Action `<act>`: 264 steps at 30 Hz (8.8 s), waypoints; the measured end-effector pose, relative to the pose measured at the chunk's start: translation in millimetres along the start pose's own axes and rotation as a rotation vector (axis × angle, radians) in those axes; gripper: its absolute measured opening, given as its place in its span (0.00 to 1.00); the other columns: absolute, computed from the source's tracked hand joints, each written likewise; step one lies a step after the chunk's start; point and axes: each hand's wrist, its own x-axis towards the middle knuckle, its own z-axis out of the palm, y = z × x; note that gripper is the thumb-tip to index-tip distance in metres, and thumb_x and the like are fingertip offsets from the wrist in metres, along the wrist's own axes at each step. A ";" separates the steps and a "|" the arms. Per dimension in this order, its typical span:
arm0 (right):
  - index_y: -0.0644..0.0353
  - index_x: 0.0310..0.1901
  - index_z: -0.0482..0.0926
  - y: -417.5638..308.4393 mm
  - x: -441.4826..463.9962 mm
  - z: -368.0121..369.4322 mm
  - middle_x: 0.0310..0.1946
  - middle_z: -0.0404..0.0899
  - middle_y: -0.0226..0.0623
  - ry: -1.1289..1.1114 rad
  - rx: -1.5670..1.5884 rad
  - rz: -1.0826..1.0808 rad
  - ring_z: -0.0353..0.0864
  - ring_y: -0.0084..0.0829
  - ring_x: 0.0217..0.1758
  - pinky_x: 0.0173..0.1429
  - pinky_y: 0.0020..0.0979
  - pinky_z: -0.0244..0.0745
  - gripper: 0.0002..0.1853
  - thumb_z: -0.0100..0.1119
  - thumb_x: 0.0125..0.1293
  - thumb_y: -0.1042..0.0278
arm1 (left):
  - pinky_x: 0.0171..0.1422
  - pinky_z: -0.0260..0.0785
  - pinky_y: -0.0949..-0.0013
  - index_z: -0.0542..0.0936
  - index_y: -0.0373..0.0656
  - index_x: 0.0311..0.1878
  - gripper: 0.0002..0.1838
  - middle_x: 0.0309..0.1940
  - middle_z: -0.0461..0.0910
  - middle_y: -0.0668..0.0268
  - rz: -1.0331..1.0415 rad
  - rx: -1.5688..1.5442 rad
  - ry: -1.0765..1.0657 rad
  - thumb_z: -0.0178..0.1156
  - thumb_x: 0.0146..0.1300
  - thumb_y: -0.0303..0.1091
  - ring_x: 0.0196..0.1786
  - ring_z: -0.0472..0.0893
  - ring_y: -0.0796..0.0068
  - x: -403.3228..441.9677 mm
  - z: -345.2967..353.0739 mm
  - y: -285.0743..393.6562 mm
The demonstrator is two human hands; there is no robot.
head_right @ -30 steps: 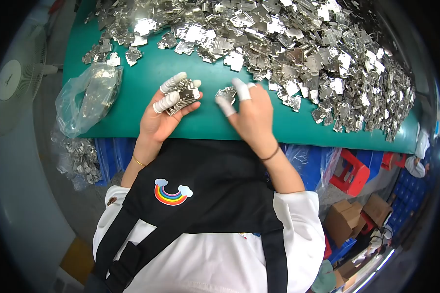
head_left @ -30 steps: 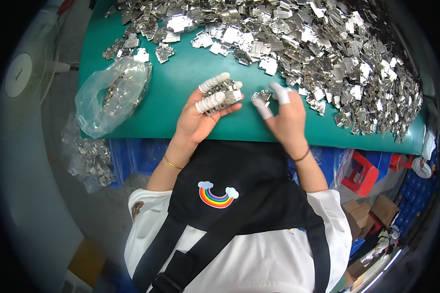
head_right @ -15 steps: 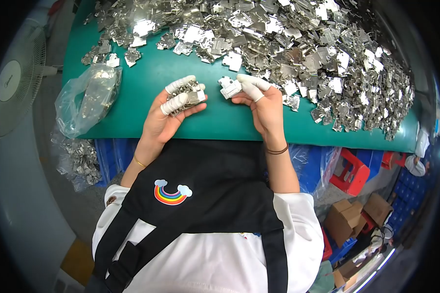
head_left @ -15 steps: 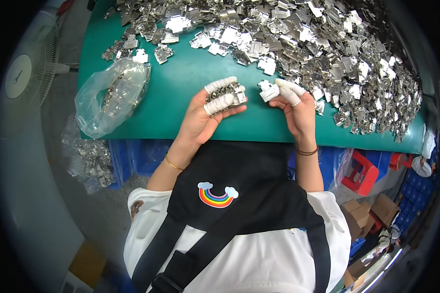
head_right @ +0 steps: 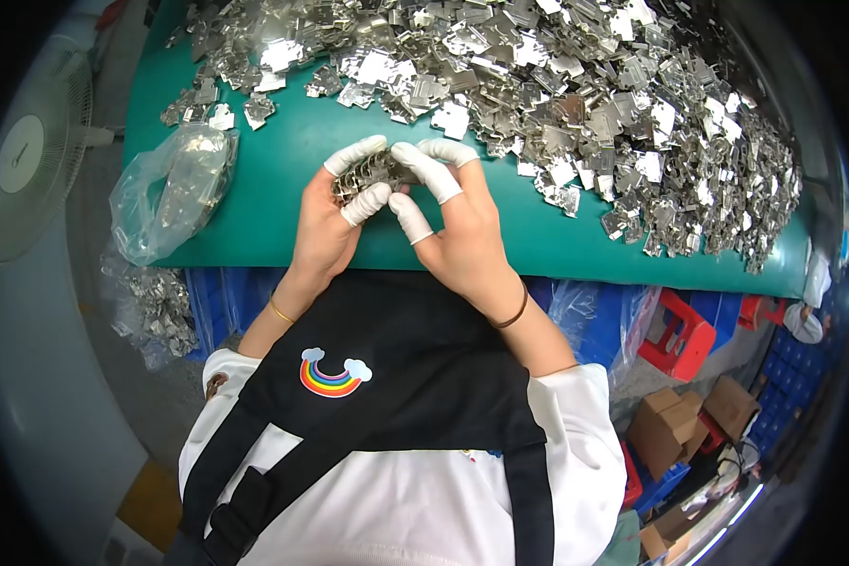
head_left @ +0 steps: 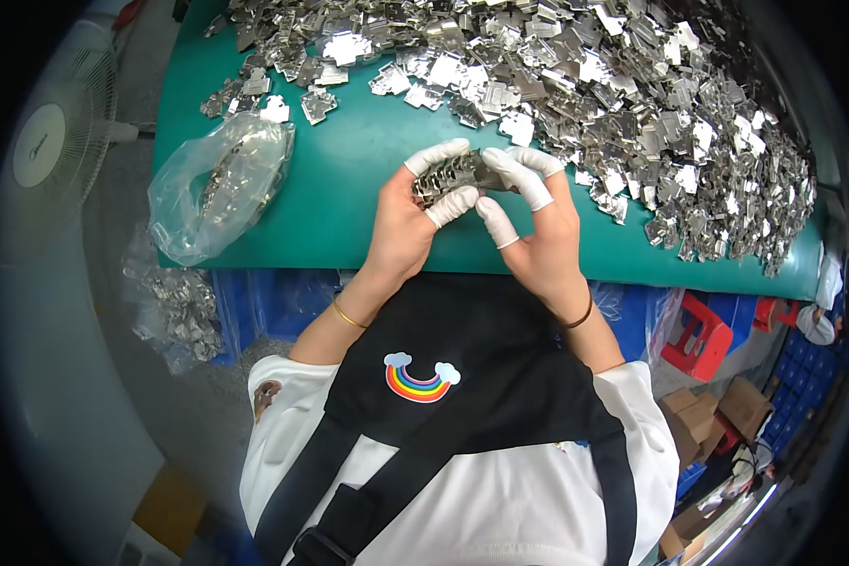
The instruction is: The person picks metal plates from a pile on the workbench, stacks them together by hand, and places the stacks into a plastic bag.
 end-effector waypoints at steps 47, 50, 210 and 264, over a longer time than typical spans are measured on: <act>0.61 0.51 0.79 -80.6 152.4 202.8 0.42 0.77 0.50 -0.442 0.204 -0.374 0.80 0.47 0.46 0.52 0.43 0.77 0.16 0.57 0.60 0.74 | 0.41 0.76 0.75 0.86 0.40 0.43 0.12 0.51 0.77 0.62 0.540 1.277 0.797 0.62 0.57 0.17 0.45 0.79 0.76 -57.8 -129.3 194.0; 0.58 0.50 0.80 -74.6 158.4 185.3 0.43 0.78 0.44 -0.347 -0.040 -0.720 0.78 0.42 0.50 0.53 0.40 0.76 0.16 0.57 0.59 0.74 | 0.38 0.74 0.74 0.86 0.44 0.45 0.11 0.48 0.78 0.62 0.452 1.454 0.857 0.65 0.58 0.23 0.39 0.78 0.76 -70.0 -121.9 191.0; 0.56 0.54 0.78 9.3 22.3 5.4 0.41 0.78 0.36 -0.315 0.017 0.165 0.80 0.34 0.40 0.47 0.33 0.75 0.27 0.72 0.49 0.77 | 0.48 0.77 0.68 0.69 0.37 0.66 0.22 0.56 0.78 0.58 -0.128 0.072 0.074 0.57 0.69 0.26 0.54 0.80 0.66 -10.1 -39.9 28.3; 0.56 0.63 0.71 -16.6 21.7 5.4 0.46 0.75 0.46 -0.383 0.206 0.139 0.79 0.47 0.44 0.49 0.39 0.77 0.33 0.67 0.53 0.79 | 0.45 0.77 0.72 0.74 0.41 0.64 0.26 0.49 0.81 0.64 -0.114 0.034 0.023 0.66 0.62 0.25 0.45 0.81 0.77 -8.8 -32.4 16.1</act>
